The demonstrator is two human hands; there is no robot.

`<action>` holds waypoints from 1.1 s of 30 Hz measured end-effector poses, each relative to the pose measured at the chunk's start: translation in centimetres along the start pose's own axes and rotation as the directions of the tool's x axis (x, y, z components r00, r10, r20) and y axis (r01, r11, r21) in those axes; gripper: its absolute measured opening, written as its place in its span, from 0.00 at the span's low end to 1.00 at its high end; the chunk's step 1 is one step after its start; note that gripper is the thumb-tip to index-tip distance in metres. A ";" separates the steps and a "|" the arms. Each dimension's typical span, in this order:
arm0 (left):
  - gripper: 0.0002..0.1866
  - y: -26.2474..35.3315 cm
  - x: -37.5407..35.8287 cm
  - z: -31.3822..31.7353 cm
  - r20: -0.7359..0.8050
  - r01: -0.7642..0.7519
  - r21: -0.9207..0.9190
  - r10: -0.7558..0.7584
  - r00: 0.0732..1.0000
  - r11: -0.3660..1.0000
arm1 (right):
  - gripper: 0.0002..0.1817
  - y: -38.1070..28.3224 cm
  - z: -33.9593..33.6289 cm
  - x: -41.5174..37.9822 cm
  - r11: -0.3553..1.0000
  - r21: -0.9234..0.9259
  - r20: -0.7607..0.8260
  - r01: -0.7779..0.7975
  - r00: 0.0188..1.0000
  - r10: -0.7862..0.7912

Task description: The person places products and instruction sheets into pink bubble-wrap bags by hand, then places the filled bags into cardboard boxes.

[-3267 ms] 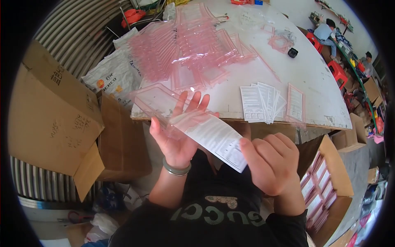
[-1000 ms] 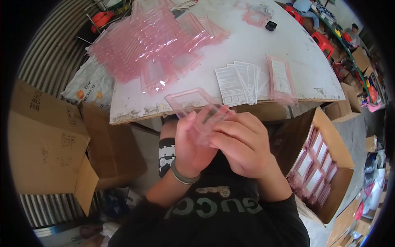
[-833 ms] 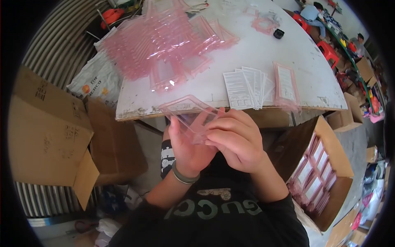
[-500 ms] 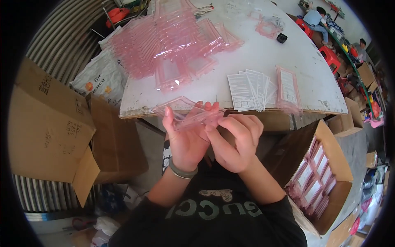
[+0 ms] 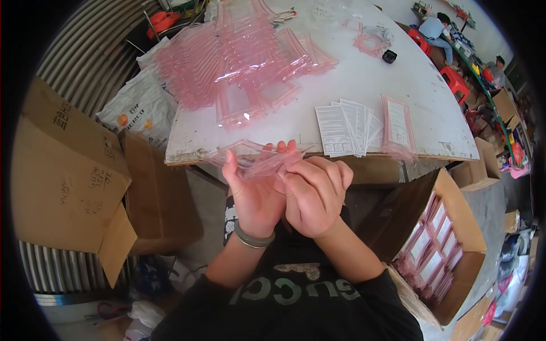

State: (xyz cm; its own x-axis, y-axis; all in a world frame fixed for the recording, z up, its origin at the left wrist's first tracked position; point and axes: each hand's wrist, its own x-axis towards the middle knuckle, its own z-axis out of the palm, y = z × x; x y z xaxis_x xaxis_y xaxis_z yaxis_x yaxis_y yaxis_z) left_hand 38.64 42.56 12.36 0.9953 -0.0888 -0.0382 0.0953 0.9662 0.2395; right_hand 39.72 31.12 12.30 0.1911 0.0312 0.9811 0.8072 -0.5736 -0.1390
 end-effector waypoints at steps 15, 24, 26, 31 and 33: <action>0.45 -0.5 -0.1 -0.2 0.161 -0.232 0.251 0.195 0.967 0.940 | 0.30 -1.5 -2.3 1.9 0.914 0.258 0.403 -0.314 0.895 0.194; 0.48 -1.3 -0.3 -0.8 0.076 -0.134 0.319 0.115 0.990 0.938 | 0.37 0.4 -4.0 0.8 0.914 0.235 0.651 -0.330 0.752 0.104; 0.52 -1.3 0.2 -0.9 0.105 -0.181 0.337 0.154 0.983 0.924 | 0.40 0.3 -3.9 0.4 0.878 0.301 0.674 -0.373 0.734 0.081; 0.48 -1.1 0.5 -1.2 0.056 -0.097 0.389 0.082 0.995 0.916 | 0.45 0.3 -4.1 0.8 0.864 0.206 0.778 -0.459 0.613 0.140; 0.46 -0.2 0.7 -2.0 0.088 -0.090 0.415 0.058 0.994 0.905 | 0.44 0.3 -3.9 0.7 0.850 0.208 0.813 -0.484 0.568 0.125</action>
State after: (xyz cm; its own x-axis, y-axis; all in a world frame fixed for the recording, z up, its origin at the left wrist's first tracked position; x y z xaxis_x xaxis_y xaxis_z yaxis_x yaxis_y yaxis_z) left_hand 39.33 42.79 10.37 0.9966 -0.0538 0.0617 0.0037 0.7820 0.6233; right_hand 37.92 27.74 13.43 0.6637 0.6119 0.4302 0.7094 -0.3326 -0.6214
